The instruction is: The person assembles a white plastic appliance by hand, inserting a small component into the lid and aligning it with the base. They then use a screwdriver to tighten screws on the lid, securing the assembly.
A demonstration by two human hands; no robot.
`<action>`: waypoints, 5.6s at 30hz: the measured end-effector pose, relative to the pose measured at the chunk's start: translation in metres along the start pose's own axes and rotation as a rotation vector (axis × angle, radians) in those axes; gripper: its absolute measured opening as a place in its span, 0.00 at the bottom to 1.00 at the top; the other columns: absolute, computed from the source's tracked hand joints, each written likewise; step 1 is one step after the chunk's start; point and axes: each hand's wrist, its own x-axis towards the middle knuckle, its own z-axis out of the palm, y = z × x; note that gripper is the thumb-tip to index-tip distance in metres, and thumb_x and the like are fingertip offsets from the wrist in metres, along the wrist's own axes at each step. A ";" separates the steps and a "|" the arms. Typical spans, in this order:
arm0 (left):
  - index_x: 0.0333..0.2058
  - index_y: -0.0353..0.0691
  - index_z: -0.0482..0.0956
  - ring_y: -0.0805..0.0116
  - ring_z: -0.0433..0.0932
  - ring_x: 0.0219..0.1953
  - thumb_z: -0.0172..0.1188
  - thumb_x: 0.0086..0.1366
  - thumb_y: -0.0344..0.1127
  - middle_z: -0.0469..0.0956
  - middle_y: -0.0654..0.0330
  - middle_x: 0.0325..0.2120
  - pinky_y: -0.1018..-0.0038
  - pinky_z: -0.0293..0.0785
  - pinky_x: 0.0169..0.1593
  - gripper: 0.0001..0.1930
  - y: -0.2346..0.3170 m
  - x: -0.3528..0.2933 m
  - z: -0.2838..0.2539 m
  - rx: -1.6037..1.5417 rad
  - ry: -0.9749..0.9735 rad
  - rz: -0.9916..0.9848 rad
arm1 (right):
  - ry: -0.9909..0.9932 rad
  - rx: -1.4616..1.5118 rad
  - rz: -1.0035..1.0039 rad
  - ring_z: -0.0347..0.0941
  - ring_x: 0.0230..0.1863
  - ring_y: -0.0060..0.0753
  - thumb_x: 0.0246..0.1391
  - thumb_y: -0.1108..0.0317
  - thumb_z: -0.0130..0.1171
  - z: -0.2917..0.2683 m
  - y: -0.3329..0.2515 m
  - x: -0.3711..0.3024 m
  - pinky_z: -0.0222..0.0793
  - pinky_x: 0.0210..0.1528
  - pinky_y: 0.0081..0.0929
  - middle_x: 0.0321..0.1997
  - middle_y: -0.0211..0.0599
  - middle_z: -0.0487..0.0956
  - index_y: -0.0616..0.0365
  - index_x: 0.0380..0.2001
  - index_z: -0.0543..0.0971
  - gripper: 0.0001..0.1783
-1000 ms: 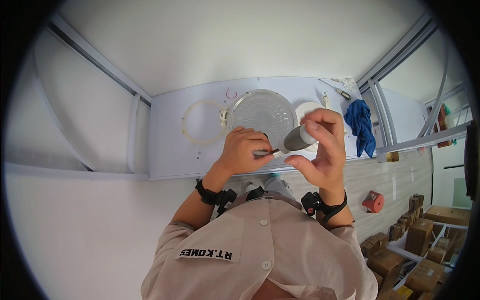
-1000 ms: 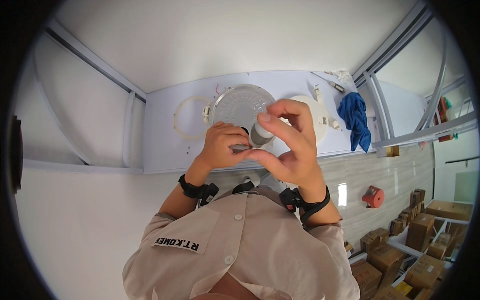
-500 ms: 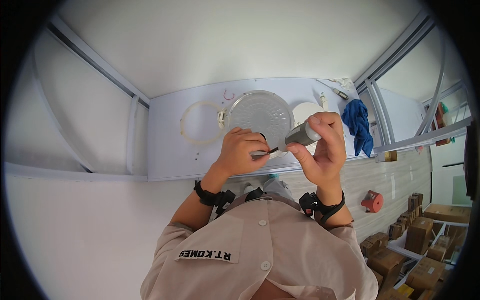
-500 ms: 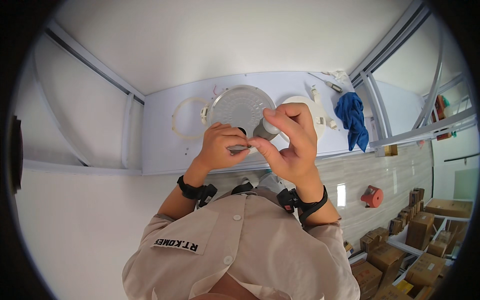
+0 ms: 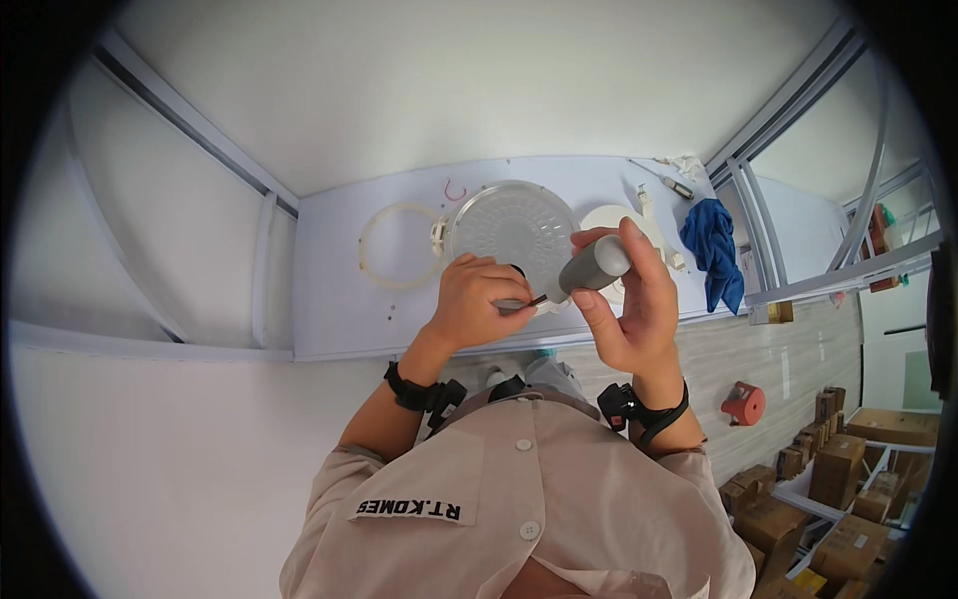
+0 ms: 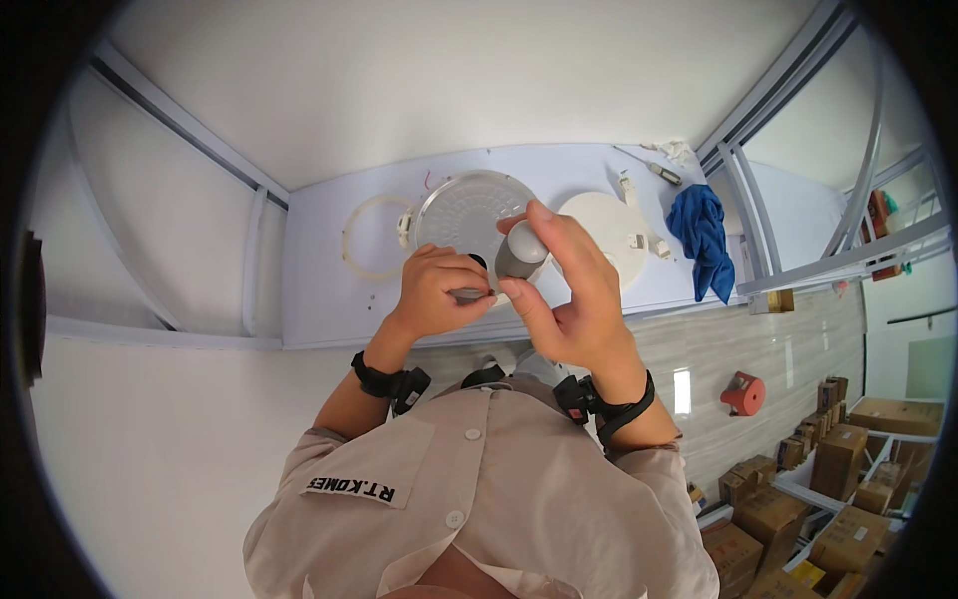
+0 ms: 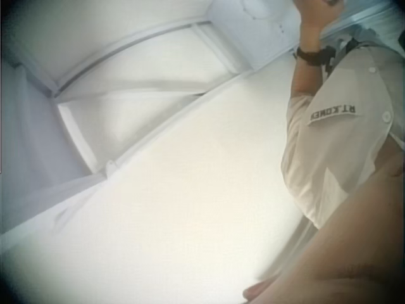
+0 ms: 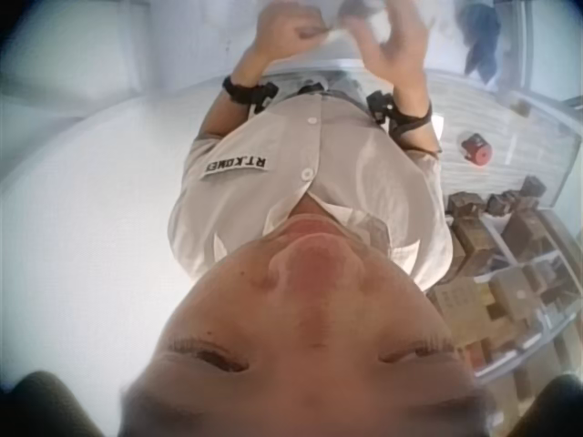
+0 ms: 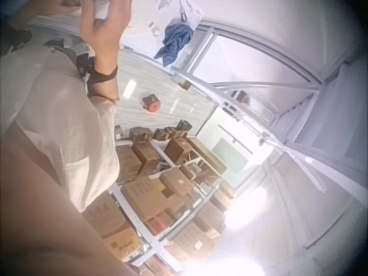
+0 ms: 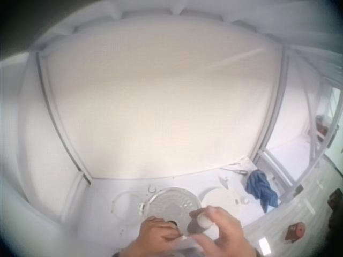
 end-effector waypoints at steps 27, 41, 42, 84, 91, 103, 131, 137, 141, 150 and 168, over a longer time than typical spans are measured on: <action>0.30 0.43 0.87 0.62 0.82 0.34 0.77 0.57 0.31 0.86 0.67 0.33 0.66 0.74 0.43 0.05 0.018 0.013 0.004 -0.002 0.076 -0.095 | 0.620 0.069 0.073 0.80 0.58 0.46 0.71 0.69 0.63 -0.024 0.004 -0.013 0.83 0.62 0.50 0.67 0.64 0.74 0.60 0.79 0.53 0.42; 0.36 0.45 0.93 0.58 0.79 0.38 0.73 0.61 0.32 0.83 0.65 0.35 0.62 0.76 0.47 0.05 0.017 0.035 0.033 0.089 -0.022 -0.201 | 0.642 0.000 0.100 0.81 0.59 0.44 0.70 0.75 0.63 -0.039 0.017 -0.034 0.83 0.62 0.46 0.66 0.65 0.75 0.61 0.78 0.56 0.40; 0.36 0.45 0.93 0.58 0.79 0.38 0.73 0.61 0.32 0.83 0.64 0.35 0.62 0.76 0.48 0.05 0.016 0.035 0.033 0.079 -0.032 -0.199 | 0.639 -0.003 0.105 0.81 0.59 0.44 0.70 0.75 0.63 -0.040 0.018 -0.036 0.82 0.62 0.46 0.66 0.65 0.75 0.61 0.78 0.56 0.40; 0.42 0.45 0.93 0.63 0.79 0.40 0.78 0.52 0.36 0.84 0.67 0.39 0.64 0.78 0.48 0.17 0.012 0.034 0.017 -0.016 -0.191 -0.079 | 0.457 -0.024 -0.001 0.78 0.64 0.53 0.60 0.77 0.75 -0.020 0.047 -0.037 0.82 0.60 0.46 0.65 0.55 0.74 0.63 0.75 0.64 0.44; 0.42 0.46 0.93 0.63 0.80 0.42 0.79 0.51 0.37 0.84 0.68 0.40 0.64 0.78 0.50 0.17 0.012 0.032 0.017 0.007 -0.181 -0.073 | 0.341 -0.265 -0.168 0.84 0.52 0.53 0.50 0.72 0.84 -0.029 0.037 -0.018 0.82 0.50 0.40 0.52 0.51 0.83 0.60 0.68 0.74 0.43; 0.42 0.48 0.94 0.63 0.79 0.41 0.78 0.53 0.39 0.84 0.70 0.40 0.62 0.77 0.51 0.16 0.011 0.030 0.019 -0.006 -0.191 -0.110 | 0.131 -0.072 -0.024 0.83 0.56 0.50 0.61 0.83 0.70 -0.032 0.021 -0.017 0.82 0.56 0.43 0.61 0.66 0.79 0.59 0.74 0.66 0.40; 0.44 0.47 0.93 0.61 0.79 0.40 0.79 0.53 0.38 0.85 0.68 0.40 0.63 0.77 0.50 0.17 0.010 0.031 0.018 -0.009 -0.206 -0.102 | 0.187 -0.101 0.000 0.82 0.50 0.45 0.53 0.75 0.78 -0.030 0.006 0.013 0.80 0.51 0.32 0.49 0.45 0.83 0.59 0.61 0.84 0.31; 0.43 0.49 0.93 0.63 0.80 0.42 0.78 0.53 0.39 0.84 0.70 0.40 0.63 0.77 0.51 0.17 0.011 0.032 0.018 0.003 -0.220 -0.116 | 0.230 -0.239 -0.034 0.84 0.51 0.42 0.50 0.75 0.81 -0.035 0.012 0.011 0.79 0.49 0.31 0.50 0.44 0.83 0.58 0.58 0.86 0.30; 0.45 0.47 0.93 0.61 0.79 0.41 0.79 0.52 0.38 0.85 0.67 0.41 0.63 0.77 0.50 0.19 0.011 0.031 0.018 -0.003 -0.204 -0.105 | 0.194 -0.149 0.017 0.84 0.51 0.42 0.52 0.74 0.80 -0.039 0.012 0.017 0.80 0.50 0.32 0.52 0.49 0.84 0.61 0.58 0.85 0.28; 0.46 0.46 0.92 0.61 0.79 0.41 0.80 0.53 0.38 0.84 0.67 0.41 0.63 0.77 0.51 0.20 0.011 0.031 0.019 -0.006 -0.195 -0.094 | 0.208 -0.319 -0.046 0.84 0.56 0.47 0.61 0.76 0.70 -0.041 0.018 0.016 0.81 0.55 0.36 0.57 0.54 0.84 0.64 0.64 0.80 0.27; 0.42 0.44 0.93 0.61 0.81 0.43 0.81 0.51 0.35 0.83 0.65 0.42 0.64 0.79 0.49 0.18 0.009 0.029 0.021 -0.058 -0.143 -0.107 | 0.222 0.064 0.174 0.82 0.55 0.44 0.61 0.74 0.73 -0.036 0.008 0.019 0.80 0.55 0.35 0.58 0.52 0.84 0.63 0.61 0.82 0.26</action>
